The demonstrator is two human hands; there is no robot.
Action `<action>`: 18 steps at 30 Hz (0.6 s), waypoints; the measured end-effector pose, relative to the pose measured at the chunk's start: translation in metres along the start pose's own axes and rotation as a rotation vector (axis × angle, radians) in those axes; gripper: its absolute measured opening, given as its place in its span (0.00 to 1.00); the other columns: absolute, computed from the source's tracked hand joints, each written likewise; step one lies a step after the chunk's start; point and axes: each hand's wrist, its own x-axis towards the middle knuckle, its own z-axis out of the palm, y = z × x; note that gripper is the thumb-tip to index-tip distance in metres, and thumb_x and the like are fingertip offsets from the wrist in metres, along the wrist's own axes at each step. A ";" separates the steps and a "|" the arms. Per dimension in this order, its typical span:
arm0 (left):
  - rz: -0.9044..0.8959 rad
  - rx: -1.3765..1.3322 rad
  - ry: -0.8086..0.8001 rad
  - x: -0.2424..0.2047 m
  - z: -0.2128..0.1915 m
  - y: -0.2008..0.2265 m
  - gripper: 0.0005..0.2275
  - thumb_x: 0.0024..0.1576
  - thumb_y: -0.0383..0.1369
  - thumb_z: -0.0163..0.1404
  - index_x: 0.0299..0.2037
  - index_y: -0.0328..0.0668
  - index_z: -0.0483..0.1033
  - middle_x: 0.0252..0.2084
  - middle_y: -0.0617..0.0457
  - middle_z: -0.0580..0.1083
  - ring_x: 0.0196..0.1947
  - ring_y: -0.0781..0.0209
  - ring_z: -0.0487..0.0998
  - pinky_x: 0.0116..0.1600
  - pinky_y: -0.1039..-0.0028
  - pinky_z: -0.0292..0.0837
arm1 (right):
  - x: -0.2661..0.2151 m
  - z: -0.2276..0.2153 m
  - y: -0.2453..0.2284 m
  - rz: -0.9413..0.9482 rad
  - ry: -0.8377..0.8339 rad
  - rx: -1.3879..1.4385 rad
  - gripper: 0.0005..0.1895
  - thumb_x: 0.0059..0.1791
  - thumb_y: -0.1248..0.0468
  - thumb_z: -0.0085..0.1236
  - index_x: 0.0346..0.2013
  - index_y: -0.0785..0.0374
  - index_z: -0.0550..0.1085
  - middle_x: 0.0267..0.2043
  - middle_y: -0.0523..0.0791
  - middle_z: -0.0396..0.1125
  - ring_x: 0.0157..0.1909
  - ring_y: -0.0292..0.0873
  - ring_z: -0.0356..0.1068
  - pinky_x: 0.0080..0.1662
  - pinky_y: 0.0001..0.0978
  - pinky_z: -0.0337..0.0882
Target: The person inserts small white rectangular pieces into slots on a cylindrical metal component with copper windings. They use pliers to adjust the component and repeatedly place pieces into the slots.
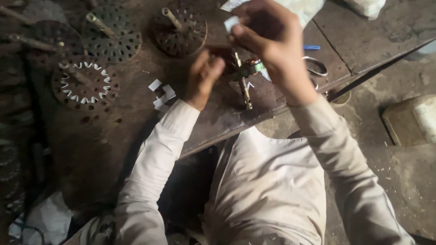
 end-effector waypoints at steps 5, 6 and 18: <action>-0.061 -0.398 0.187 0.010 -0.013 0.003 0.15 0.65 0.38 0.52 0.57 0.40 0.70 0.51 0.49 0.74 0.50 0.59 0.77 0.52 0.64 0.77 | 0.020 0.023 0.031 0.006 -0.036 -0.172 0.05 0.54 0.74 0.64 0.43 0.70 0.75 0.40 0.43 0.73 0.43 0.34 0.73 0.48 0.26 0.74; -0.032 -0.384 0.197 0.012 -0.015 0.006 0.15 0.66 0.37 0.53 0.57 0.39 0.70 0.52 0.48 0.74 0.51 0.58 0.77 0.54 0.64 0.76 | 0.021 0.024 0.034 0.004 -0.042 -0.195 0.04 0.54 0.74 0.64 0.42 0.70 0.76 0.41 0.43 0.74 0.43 0.34 0.73 0.48 0.26 0.75; 0.011 -0.267 0.230 0.014 -0.028 -0.010 0.12 0.63 0.27 0.58 0.56 0.32 0.77 0.53 0.51 0.77 0.54 0.64 0.77 0.61 0.74 0.71 | 0.021 0.012 0.040 -0.029 -0.052 -0.324 0.06 0.53 0.75 0.66 0.38 0.69 0.74 0.35 0.39 0.71 0.39 0.30 0.70 0.43 0.24 0.70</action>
